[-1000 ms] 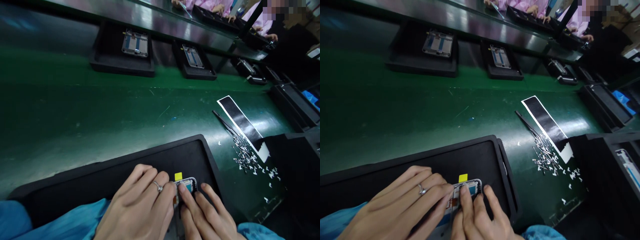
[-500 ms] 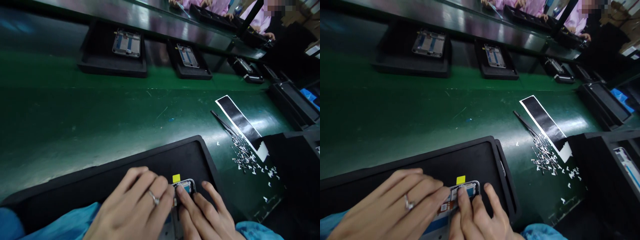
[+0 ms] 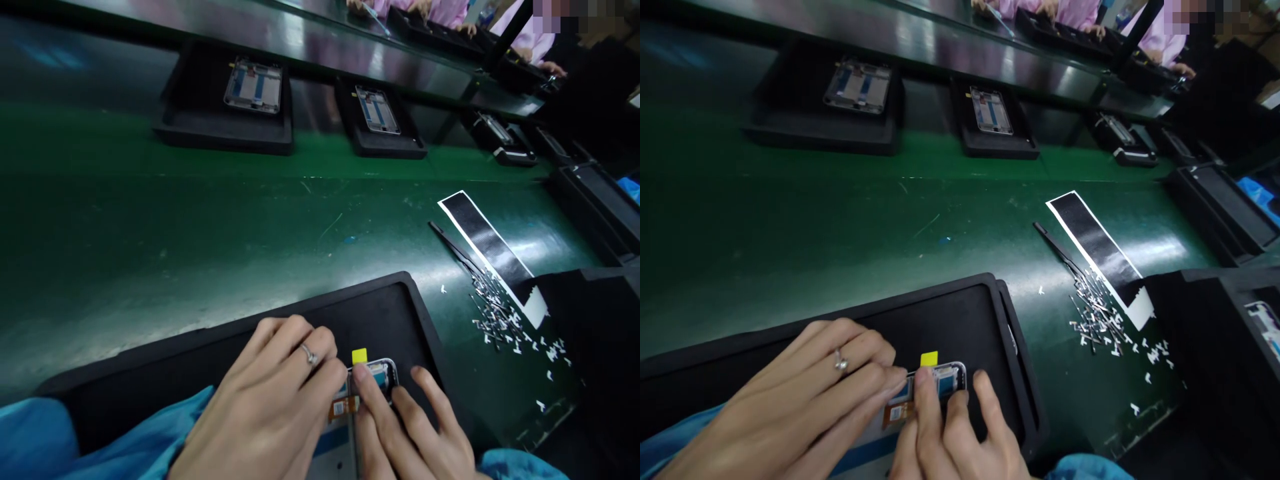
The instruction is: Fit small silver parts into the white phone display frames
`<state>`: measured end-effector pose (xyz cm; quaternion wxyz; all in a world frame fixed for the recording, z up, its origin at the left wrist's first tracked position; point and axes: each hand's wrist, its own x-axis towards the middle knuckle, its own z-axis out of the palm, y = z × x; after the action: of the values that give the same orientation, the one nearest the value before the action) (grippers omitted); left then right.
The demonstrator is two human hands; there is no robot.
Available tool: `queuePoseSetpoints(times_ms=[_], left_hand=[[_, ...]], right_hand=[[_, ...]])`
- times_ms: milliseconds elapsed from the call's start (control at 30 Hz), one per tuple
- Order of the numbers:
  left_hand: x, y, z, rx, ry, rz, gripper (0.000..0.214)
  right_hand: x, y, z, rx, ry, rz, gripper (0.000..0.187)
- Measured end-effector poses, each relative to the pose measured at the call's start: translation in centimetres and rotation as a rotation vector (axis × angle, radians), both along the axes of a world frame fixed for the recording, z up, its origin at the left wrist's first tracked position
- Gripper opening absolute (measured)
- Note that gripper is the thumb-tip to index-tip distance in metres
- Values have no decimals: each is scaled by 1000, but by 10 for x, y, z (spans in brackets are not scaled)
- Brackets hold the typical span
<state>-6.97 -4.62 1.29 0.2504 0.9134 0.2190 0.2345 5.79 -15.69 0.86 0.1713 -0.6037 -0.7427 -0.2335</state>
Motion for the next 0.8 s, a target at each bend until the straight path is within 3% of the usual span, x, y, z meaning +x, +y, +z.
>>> queuePoseSetpoints(times_ms=[300,500,700,800], left_hand=[[-5,3,0,229,112,111,35],[0,17,18,358,181,-73,34],[-13,20,18,280,68,17,36],[-31,33,13,357,171,85,28]], right_hand=[[-1,2,6,-2,-18,6,32],[-9,2,-1,14,-40,-2,32],[-15,2,-8,11,-85,8,26],[-13,3,-7,12,-87,10,28]])
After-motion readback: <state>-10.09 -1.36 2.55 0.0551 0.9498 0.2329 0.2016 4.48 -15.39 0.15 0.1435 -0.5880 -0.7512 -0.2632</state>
